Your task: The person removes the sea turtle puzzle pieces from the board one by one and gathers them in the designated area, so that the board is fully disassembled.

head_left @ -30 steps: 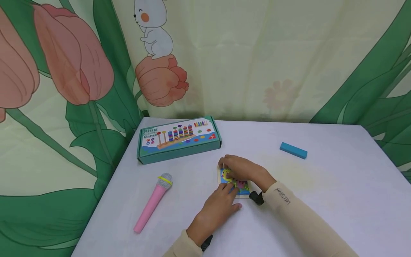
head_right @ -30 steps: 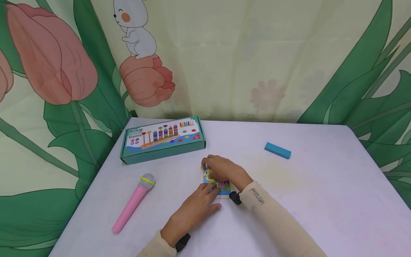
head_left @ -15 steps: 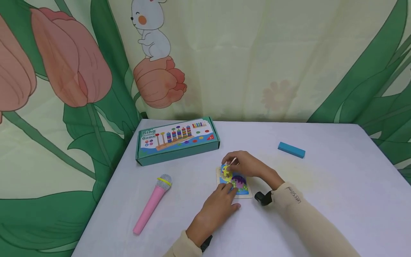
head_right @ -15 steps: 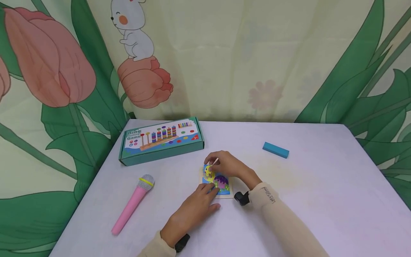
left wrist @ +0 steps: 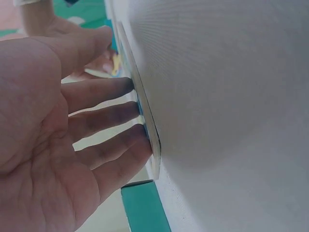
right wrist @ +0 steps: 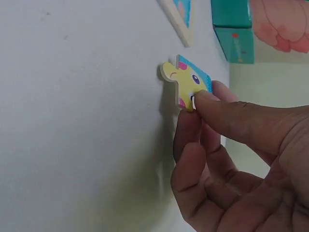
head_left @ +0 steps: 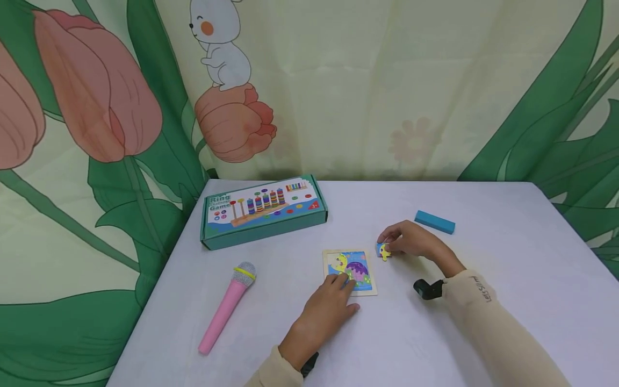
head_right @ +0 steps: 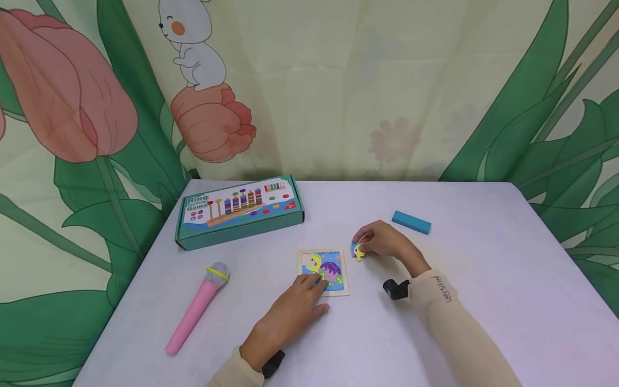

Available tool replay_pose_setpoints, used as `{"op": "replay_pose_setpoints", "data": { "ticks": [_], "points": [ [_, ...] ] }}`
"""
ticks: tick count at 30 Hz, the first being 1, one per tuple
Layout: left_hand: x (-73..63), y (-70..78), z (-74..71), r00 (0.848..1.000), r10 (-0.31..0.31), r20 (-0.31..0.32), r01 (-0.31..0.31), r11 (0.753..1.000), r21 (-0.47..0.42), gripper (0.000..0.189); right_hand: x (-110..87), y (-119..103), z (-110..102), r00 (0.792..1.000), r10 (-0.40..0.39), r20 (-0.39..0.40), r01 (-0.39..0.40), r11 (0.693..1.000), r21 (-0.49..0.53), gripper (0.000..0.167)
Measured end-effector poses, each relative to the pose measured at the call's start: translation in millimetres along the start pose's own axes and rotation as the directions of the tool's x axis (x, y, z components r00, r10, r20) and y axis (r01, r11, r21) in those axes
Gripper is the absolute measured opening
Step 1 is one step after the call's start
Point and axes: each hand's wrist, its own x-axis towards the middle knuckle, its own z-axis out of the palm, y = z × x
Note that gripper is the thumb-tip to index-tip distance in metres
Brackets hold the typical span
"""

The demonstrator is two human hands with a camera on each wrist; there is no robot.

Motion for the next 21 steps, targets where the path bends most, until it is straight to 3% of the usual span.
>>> {"op": "replay_pose_setpoints", "data": {
  "ticks": [6,14,17,21],
  "points": [
    [-0.3,-2.3,1.0,1.0,0.008,-0.006,-0.008,1.0,-0.002,0.052,5.4,0.7,5.9,1.0,0.007,-0.012,-0.008,1.0,-0.022,0.018],
    [1.3,-2.6,2.3,1.0,0.028,-0.014,-0.028,0.999,0.017,0.051,5.2,-3.6,15.0,0.994,-0.07,-0.078,0.055,0.983,-0.177,0.017],
    [0.5,-3.2,2.0,0.999,0.026,-0.022,-0.025,0.999,0.019,0.051,6.1,-12.6,25.3,0.986,-0.145,-0.084,0.123,0.966,-0.227,0.018],
    [0.6,-3.3,0.8,0.999,0.021,-0.027,-0.021,1.0,0.012,0.051,9.2,-30.6,42.8,0.963,-0.268,-0.012,0.256,0.933,-0.251,0.019]
  ]
}}
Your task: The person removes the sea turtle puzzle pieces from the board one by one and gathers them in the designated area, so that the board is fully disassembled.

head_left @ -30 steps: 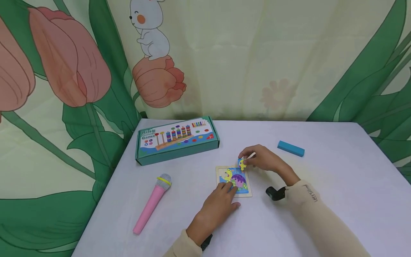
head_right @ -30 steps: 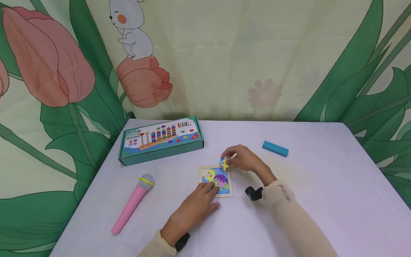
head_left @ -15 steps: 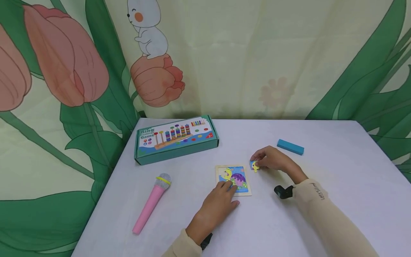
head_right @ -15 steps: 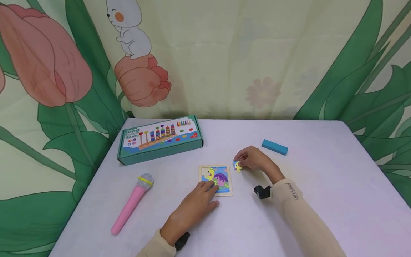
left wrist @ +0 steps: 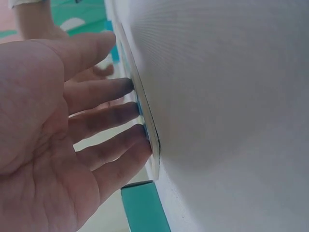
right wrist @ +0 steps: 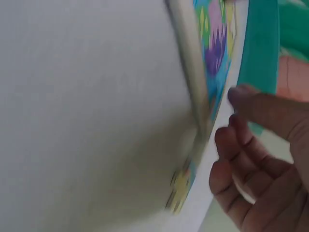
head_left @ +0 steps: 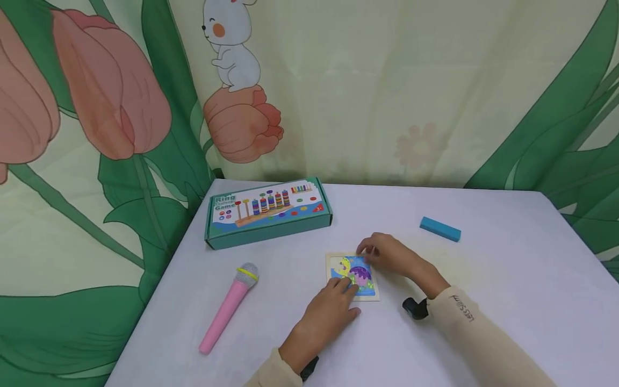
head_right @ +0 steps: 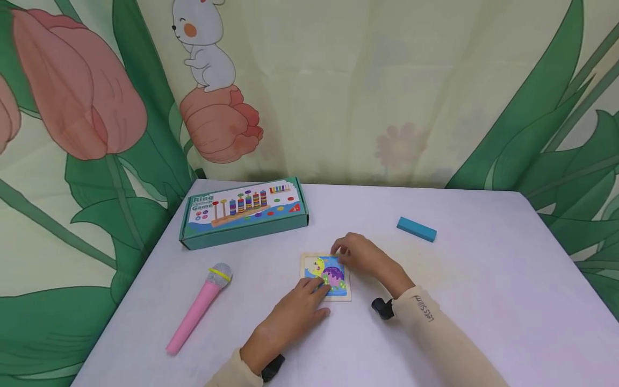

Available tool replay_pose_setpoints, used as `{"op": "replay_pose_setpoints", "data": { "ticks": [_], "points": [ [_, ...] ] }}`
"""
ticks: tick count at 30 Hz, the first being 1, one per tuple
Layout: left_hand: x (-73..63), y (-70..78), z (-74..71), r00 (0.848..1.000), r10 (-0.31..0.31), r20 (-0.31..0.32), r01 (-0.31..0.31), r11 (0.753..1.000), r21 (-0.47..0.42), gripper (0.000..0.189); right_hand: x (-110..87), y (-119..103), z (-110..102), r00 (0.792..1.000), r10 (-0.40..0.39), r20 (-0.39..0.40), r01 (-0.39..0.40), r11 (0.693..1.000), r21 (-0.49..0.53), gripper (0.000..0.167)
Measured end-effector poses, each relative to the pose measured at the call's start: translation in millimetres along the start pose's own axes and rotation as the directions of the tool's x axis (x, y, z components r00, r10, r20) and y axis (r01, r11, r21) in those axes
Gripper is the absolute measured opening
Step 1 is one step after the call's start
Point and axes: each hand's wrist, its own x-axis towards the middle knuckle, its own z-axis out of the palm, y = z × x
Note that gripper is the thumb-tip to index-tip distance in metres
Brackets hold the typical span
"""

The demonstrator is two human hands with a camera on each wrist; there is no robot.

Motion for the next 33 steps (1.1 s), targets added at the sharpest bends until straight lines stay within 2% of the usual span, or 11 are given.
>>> {"op": "replay_pose_setpoints", "data": {
  "ticks": [3,5,10,15,18,20,23,27,29,33],
  "points": [
    [-0.9,-0.1,-0.1,1.0,0.012,-0.007,-0.012,1.0,0.016,0.05,6.5,-12.1,9.8,0.995,-0.085,0.052,0.086,0.996,-0.02,0.023],
    [-1.4,-0.3,-0.5,1.0,0.025,-0.015,-0.025,0.999,0.035,0.05,9.4,-16.8,13.9,0.991,-0.112,0.075,0.115,0.992,-0.043,0.024],
    [-2.1,0.3,-0.6,0.999,0.037,-0.028,-0.035,0.997,0.074,0.05,12.5,-20.5,17.9,0.991,-0.117,0.071,0.123,0.989,-0.086,0.02],
    [-1.6,1.1,-0.6,0.999,0.038,-0.036,-0.034,0.995,0.094,0.05,11.3,-21.4,18.7,0.985,-0.161,0.058,0.164,0.985,-0.045,0.022],
    [-1.2,1.6,-1.0,0.999,0.033,-0.025,-0.031,0.996,0.085,0.05,7.3,-20.8,15.0,0.987,-0.156,0.043,0.155,0.988,0.02,0.026],
    [-0.6,1.9,-1.4,1.0,0.027,-0.012,-0.026,0.997,0.07,0.05,3.6,-17.6,9.3,0.992,-0.129,0.012,0.128,0.99,0.063,0.033],
    [0.8,2.8,-1.5,1.0,0.012,0.003,-0.012,0.999,0.044,0.05,-4.4,-8.9,-4.7,0.998,-0.043,-0.055,0.05,0.99,0.133,0.038],
    [1.3,4.1,-1.6,1.0,0.003,0.011,-0.004,0.999,0.041,0.05,-18.6,6.6,-25.3,0.988,0.082,-0.133,-0.057,0.982,0.182,0.025],
    [0.8,4.3,-1.4,1.0,0.003,0.014,-0.004,0.999,0.049,0.05,-26.3,14.8,-34.2,0.98,0.139,-0.14,-0.109,0.972,0.207,0.019],
    [-0.4,3.9,-2.0,1.0,0.006,0.002,-0.006,0.999,0.049,0.05,-39.1,31.2,-45.2,0.966,0.229,-0.122,-0.2,0.956,0.215,0.02]
  ]
}}
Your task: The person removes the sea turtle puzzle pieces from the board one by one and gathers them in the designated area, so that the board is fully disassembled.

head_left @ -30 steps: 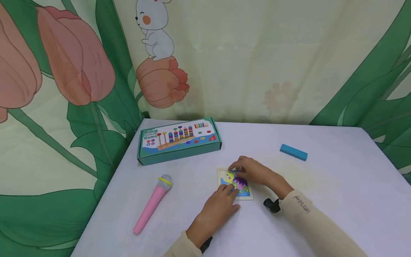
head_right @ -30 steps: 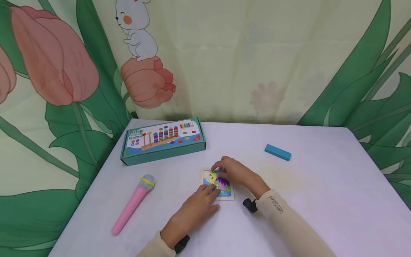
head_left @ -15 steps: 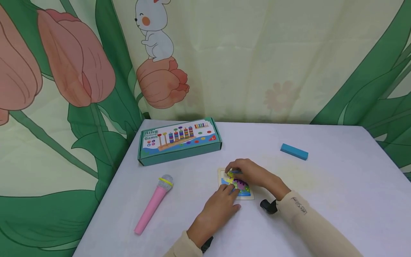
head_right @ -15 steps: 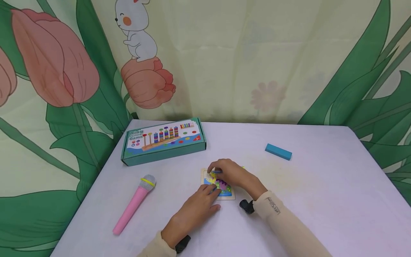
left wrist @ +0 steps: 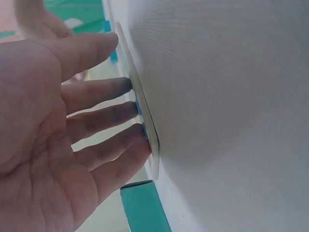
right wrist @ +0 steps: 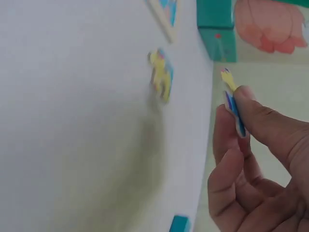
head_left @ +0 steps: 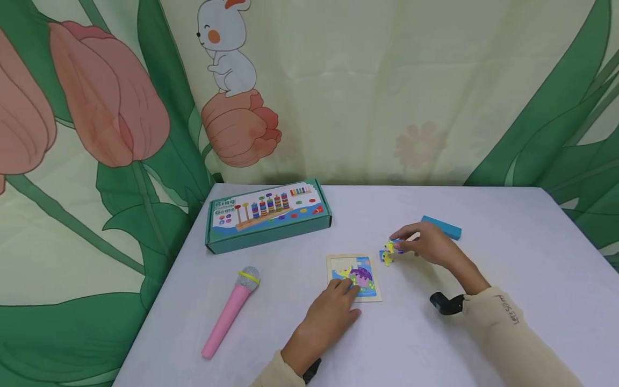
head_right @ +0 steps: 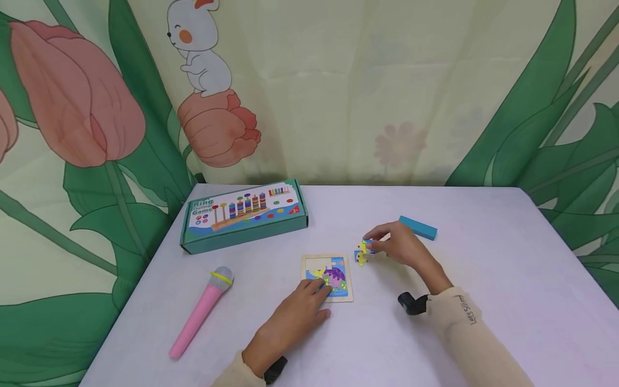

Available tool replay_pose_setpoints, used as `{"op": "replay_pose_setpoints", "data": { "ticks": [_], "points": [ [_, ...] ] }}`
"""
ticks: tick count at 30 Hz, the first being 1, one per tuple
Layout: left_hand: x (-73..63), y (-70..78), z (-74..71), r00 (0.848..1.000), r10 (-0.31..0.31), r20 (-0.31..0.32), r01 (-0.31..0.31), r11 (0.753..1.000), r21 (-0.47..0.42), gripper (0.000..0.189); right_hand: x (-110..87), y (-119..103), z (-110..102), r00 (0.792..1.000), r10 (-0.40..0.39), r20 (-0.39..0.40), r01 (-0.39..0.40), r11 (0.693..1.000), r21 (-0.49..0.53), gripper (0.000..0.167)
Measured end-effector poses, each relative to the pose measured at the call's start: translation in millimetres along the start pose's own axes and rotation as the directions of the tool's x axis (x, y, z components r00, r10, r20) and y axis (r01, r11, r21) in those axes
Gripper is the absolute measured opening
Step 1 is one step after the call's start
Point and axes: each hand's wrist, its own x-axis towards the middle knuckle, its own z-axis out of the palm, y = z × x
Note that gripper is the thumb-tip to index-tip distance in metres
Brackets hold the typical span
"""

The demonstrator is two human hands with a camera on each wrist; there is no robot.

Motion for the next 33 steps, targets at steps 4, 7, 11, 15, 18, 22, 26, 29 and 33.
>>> {"op": "replay_pose_setpoints", "data": {
  "ticks": [4,7,11,15,18,22,26,29,33],
  "points": [
    [-1.1,-0.5,1.0,1.0,0.006,-0.006,-0.006,1.0,0.001,0.049,-1.6,15.6,-5.1,0.998,0.06,0.011,-0.06,0.998,-0.019,0.02],
    [-1.2,-0.3,2.1,1.0,0.008,0.004,-0.008,1.0,0.002,0.049,-0.5,24.4,-4.5,0.995,0.102,0.022,-0.102,0.995,-0.012,0.019],
    [-0.4,0.4,3.0,1.0,0.013,0.012,-0.014,1.0,0.017,0.05,1.9,30.7,-0.5,0.988,0.15,0.041,-0.15,0.989,-0.002,0.017],
    [-0.7,1.4,3.3,1.0,0.014,0.025,-0.015,1.0,0.02,0.05,2.5,33.2,4.8,0.985,0.171,0.037,-0.17,0.985,-0.02,0.017],
    [-1.5,2.0,3.2,0.999,0.006,0.038,-0.007,1.0,0.007,0.051,1.7,33.1,9.2,0.987,0.158,0.021,-0.157,0.986,-0.05,0.016],
    [-1.5,2.0,3.4,0.999,0.021,0.046,-0.023,0.999,0.049,0.051,1.8,31.8,13.5,0.991,0.13,-0.008,-0.13,0.986,-0.104,0.017],
    [-0.6,1.5,3.4,0.998,0.035,0.054,-0.04,0.995,0.091,0.052,3.7,29.3,15.0,0.993,0.114,-0.032,-0.117,0.981,-0.153,0.019],
    [0.2,1.5,3.1,0.998,0.02,0.06,-0.024,0.997,0.077,0.052,5.7,24.4,17.5,0.994,0.098,-0.038,-0.104,0.976,-0.19,0.02],
    [2.2,2.1,2.0,0.998,0.001,0.064,-0.005,0.998,0.061,0.053,8.3,12.3,26.1,0.999,0.023,-0.029,-0.028,0.976,-0.215,0.017]
  ]
}}
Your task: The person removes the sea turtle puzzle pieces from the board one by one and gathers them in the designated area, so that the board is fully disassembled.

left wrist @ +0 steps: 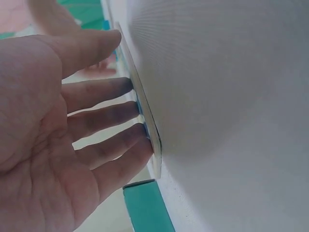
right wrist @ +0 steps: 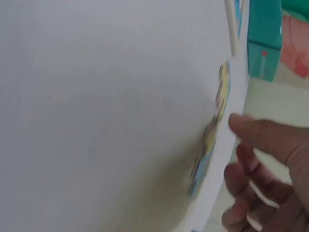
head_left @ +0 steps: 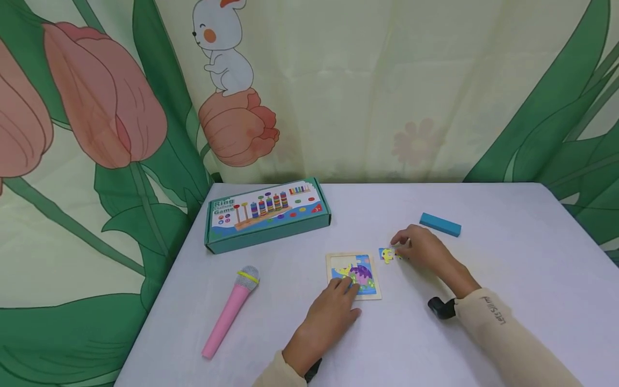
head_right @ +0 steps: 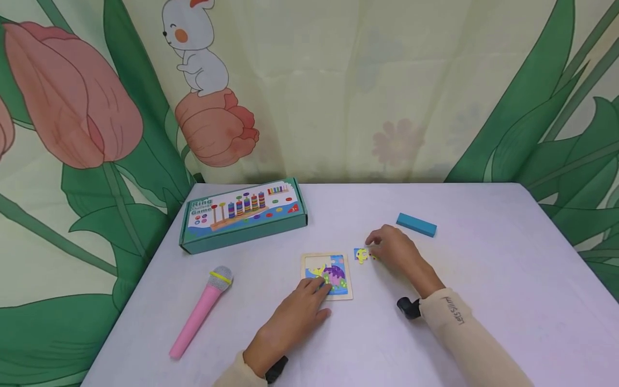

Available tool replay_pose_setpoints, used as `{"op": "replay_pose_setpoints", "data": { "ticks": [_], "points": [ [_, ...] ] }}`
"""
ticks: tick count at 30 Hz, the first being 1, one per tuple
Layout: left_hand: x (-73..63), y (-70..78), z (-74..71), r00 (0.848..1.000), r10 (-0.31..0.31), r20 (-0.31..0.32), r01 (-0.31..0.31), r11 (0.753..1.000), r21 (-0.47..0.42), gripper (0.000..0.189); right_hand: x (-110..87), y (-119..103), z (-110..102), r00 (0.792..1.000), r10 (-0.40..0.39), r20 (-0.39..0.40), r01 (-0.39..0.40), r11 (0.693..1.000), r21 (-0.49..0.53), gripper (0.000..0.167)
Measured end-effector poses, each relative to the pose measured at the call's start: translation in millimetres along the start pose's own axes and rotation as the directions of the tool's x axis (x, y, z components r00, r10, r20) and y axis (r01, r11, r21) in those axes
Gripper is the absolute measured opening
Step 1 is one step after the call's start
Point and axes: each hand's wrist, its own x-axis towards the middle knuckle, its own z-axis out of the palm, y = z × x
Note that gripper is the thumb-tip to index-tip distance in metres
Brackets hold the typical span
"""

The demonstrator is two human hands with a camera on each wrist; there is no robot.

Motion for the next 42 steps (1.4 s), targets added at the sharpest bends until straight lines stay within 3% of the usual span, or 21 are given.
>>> {"op": "replay_pose_setpoints", "data": {
  "ticks": [3,6,10,17,27,32,36,42],
  "points": [
    [1.1,1.1,-2.2,1.0,-0.019,-0.005,0.019,1.0,-0.02,0.054,0.5,-13.0,8.4,0.991,-0.132,0.005,0.132,0.991,-0.002,0.015],
    [1.6,3.5,-5.2,0.999,-0.051,-0.001,0.051,0.997,-0.056,0.058,-0.2,-25.6,18.3,0.963,-0.27,0.021,0.271,0.963,-0.003,0.016],
    [2.8,9.1,-6.3,0.998,-0.059,0.006,0.06,0.997,-0.047,0.065,0.4,-36.4,27.4,0.936,-0.349,0.05,0.349,0.937,0.016,0.019],
    [3.0,16.0,-1.4,0.998,-0.051,0.028,0.052,0.998,-0.034,0.075,4.5,-40.2,31.0,0.915,-0.386,0.112,0.386,0.922,0.026,0.023],
    [1.3,17.8,-1.7,0.999,-0.029,0.024,0.029,1.0,-0.005,0.074,4.3,-39.8,31.0,0.905,-0.415,0.086,0.419,0.907,-0.029,0.019],
    [1.3,17.6,-2.1,0.999,-0.023,0.031,0.023,1.0,0.003,0.074,4.4,-38.4,28.0,0.89,-0.45,0.072,0.451,0.893,0.009,0.02],
    [1.6,18.6,-3.0,0.999,-0.031,0.043,0.032,0.999,-0.007,0.074,2.4,-30.5,15.9,0.899,-0.433,0.067,0.429,0.901,0.069,0.02],
    [2.1,21.3,-2.1,0.997,-0.047,0.055,0.048,0.999,-0.016,0.074,-0.9,-2.7,-24.0,0.945,-0.314,0.087,0.311,0.949,0.05,0.019]
  ]
}}
